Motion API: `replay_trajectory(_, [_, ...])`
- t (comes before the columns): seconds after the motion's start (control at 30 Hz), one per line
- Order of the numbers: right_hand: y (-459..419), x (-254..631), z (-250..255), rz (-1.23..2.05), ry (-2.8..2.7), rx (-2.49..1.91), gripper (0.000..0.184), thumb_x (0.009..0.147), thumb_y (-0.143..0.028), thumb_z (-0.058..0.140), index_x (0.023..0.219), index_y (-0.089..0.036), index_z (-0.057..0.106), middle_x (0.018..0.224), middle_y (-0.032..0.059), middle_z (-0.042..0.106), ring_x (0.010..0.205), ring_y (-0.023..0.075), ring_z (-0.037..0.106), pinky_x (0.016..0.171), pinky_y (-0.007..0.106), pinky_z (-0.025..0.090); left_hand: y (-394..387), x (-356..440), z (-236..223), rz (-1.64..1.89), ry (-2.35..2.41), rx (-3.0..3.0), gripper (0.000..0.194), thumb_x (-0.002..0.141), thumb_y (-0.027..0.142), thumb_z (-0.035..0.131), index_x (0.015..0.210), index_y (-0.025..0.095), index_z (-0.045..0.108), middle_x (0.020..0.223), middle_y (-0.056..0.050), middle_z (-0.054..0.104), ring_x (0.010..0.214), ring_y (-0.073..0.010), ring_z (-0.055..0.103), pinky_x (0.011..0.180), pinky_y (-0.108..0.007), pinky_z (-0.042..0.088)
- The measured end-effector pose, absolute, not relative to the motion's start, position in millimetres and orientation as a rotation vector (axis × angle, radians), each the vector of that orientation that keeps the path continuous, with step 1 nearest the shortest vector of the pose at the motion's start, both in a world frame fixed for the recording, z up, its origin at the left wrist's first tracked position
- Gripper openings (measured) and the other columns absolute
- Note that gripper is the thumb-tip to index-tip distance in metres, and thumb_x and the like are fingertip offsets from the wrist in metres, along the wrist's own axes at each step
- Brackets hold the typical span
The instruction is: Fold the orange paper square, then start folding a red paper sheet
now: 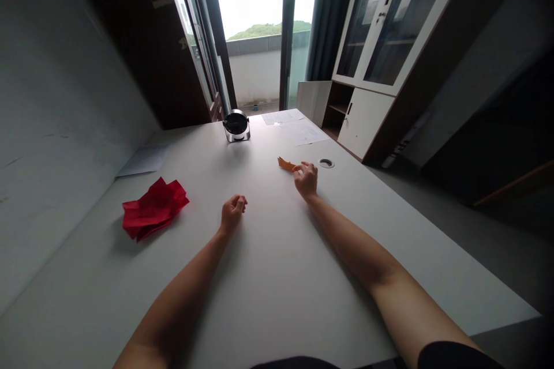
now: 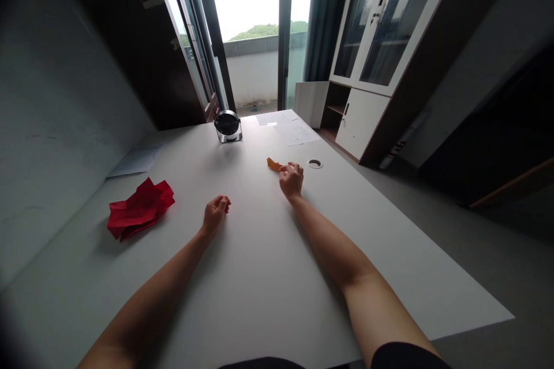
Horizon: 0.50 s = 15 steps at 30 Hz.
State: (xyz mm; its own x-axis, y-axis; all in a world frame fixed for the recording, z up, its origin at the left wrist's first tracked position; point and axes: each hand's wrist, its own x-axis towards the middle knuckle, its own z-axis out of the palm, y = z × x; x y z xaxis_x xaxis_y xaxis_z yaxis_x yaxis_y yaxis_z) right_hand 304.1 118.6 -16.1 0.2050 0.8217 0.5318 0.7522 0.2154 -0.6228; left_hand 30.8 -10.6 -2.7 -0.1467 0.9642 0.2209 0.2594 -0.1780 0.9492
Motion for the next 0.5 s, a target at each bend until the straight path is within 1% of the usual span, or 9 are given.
replay_trajectory(0.1, [131,320,-20,0.108,-1.520,-1.606,0.031,0.084,-0.027,0.050,0.111,-0.019,0.062,0.128,0.0148,0.051,0.119,0.0309,0.044,0.099,0.044,0.038,-11,30,-2,1.376,1.432,1.463,0.034,0.088,0.043,0.048,0.068,0.018,0.058,0.057,0.001,0.052,0.054,-0.0125,0.049,0.056,-0.023,0.039])
replay_trajectory(0.2, [140,327,-26,0.183,-1.591,-1.638,0.045,0.084,-0.036,0.056,0.125,-0.019,0.053,0.124,0.0148,0.052,0.111,0.0299,0.049,0.094,0.042,0.041,-10,30,-2,1.372,1.415,1.457,0.033,0.088,0.042,0.048,0.068,0.018,0.058,0.056,0.002,0.052,0.054,-0.0120,0.049,0.055,-0.022,0.038])
replay_trajectory(0.27, [143,326,-30,0.173,-1.652,-1.650,0.050,0.083,-0.038,0.059,0.129,-0.020,0.050,0.123,0.0144,0.053,0.110,0.0294,0.050,0.093,0.041,0.041,-10,30,-3,1.365,1.405,1.453,0.033,0.088,0.042,0.049,0.068,0.018,0.058,0.056,0.002,0.052,0.054,-0.0119,0.049,0.055,-0.022,0.038])
replay_trajectory(0.4, [148,316,-33,0.097,-1.724,-1.745,0.055,0.080,-0.037,0.064,0.131,-0.021,0.049,0.125,0.0150,0.051,0.113,0.0305,0.049,0.094,0.042,0.038,-10,30,-4,1.366,1.397,1.464,0.032,0.088,0.042,0.049,0.068,0.018,0.058,0.057,0.001,0.052,0.055,-0.0121,0.049,0.055,-0.023,0.038])
replay_trajectory(0.47, [153,314,-31,0.054,-1.754,-1.785,0.054,0.080,-0.036,0.065,0.130,-0.020,0.050,0.123,0.0157,0.052,0.112,0.0313,0.048,0.093,0.043,0.037,-10,30,-4,1.371,1.408,1.466,0.033,0.088,0.042,0.048,0.068,0.018,0.058,0.057,0.001,0.052,0.054,-0.0122,0.049,0.055,-0.023,0.038])
replay_trajectory(0.5, [156,314,-30,0.037,-1.769,-1.797,0.051,0.080,-0.035,0.065,0.127,-0.020,0.052,0.121,0.0158,0.053,0.111,0.0314,0.048,0.093,0.043,0.037,-10,30,-4,1.376,1.419,1.461,0.033,0.088,0.042,0.048,0.068,0.018,0.058,0.057,0.001,0.052,0.054,-0.0122,0.049,0.055,-0.023,0.038])
